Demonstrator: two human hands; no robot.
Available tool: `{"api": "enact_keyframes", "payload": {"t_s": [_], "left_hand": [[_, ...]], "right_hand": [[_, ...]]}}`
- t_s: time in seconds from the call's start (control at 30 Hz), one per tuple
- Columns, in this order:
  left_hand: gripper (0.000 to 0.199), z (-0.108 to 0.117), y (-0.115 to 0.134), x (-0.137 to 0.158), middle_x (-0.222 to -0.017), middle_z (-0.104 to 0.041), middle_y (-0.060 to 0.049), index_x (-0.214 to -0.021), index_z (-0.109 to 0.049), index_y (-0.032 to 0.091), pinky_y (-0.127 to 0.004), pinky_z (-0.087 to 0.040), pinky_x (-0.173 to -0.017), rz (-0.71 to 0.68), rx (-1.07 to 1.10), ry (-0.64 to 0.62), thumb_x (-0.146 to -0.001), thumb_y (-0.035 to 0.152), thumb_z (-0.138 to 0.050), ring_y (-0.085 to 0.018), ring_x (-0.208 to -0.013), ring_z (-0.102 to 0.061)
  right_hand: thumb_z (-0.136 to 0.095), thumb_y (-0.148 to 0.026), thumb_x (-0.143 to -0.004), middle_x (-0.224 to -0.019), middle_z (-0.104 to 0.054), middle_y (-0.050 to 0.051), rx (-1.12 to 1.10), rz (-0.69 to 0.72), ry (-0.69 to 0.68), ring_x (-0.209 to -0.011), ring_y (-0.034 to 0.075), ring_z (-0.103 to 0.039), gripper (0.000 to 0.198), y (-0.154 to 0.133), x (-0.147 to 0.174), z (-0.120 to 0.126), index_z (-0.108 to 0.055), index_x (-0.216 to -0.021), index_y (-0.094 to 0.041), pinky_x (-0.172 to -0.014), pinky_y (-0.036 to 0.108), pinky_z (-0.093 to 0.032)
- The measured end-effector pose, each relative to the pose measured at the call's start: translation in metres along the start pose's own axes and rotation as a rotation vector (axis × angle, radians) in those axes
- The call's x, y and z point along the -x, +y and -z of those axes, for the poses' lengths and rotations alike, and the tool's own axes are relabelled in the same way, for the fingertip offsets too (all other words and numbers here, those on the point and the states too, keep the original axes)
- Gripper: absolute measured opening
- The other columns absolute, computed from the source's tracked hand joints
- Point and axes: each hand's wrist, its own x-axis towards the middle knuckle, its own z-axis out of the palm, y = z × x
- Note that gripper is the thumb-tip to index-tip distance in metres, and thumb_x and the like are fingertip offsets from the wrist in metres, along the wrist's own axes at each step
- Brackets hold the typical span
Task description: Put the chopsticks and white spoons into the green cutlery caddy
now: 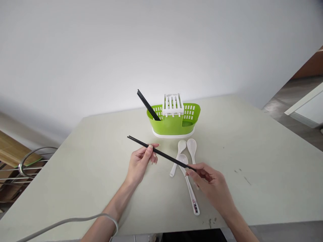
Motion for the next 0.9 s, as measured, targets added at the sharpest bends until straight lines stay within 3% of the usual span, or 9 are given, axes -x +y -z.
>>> {"api": "enact_keyframes", "payload": {"t_s": [0.33, 0.67, 0.8, 0.9], "left_hand": [[0.048, -0.001, 0.002, 0.001, -0.058, -0.052, 0.003, -0.082, -0.073, 0.015, -0.030, -0.045, -0.061, 0.019, 0.006, 0.015, -0.086, 0.062, -0.074, -0.011, -0.055, -0.052], [0.048, 0.001, 0.000, 0.000, -0.058, -0.056, 0.001, -0.075, -0.070, 0.015, -0.029, -0.047, -0.060, 0.045, -0.023, 0.019, -0.086, 0.062, -0.074, -0.011, -0.052, -0.052], [0.045, 0.001, -0.001, -0.001, -0.057, -0.055, 0.002, -0.075, -0.070, 0.015, -0.028, -0.048, -0.058, 0.035, -0.003, 0.019, -0.088, 0.058, -0.075, -0.011, -0.052, -0.052], [0.042, 0.001, -0.001, -0.002, -0.060, -0.056, 0.002, -0.085, -0.073, 0.015, -0.028, -0.048, -0.056, 0.025, 0.033, 0.039, -0.089, 0.057, -0.073, -0.009, -0.050, -0.050]], "right_hand": [[-0.070, -0.061, -0.090, -0.078, -0.073, 0.004, -0.034, -0.015, -0.028, -0.059, 0.014, -0.045, 0.039, -0.007, 0.002, -0.002, -0.080, -0.095, -0.023, -0.052, 0.027, -0.037], [-0.069, -0.061, -0.090, -0.075, -0.071, 0.005, -0.054, -0.011, -0.042, -0.056, 0.013, -0.042, 0.041, -0.011, 0.003, -0.002, -0.078, -0.091, -0.021, -0.051, 0.027, -0.036], [-0.071, -0.062, -0.089, -0.071, -0.068, 0.003, -0.052, -0.005, -0.030, -0.057, 0.013, -0.046, 0.041, -0.015, 0.004, -0.002, -0.077, -0.083, -0.022, -0.051, 0.026, -0.036], [-0.071, -0.063, -0.088, -0.072, -0.068, 0.004, -0.057, 0.001, -0.029, -0.059, 0.014, -0.050, 0.042, -0.016, 0.004, -0.002, -0.078, -0.084, -0.022, -0.051, 0.026, -0.037]]}}
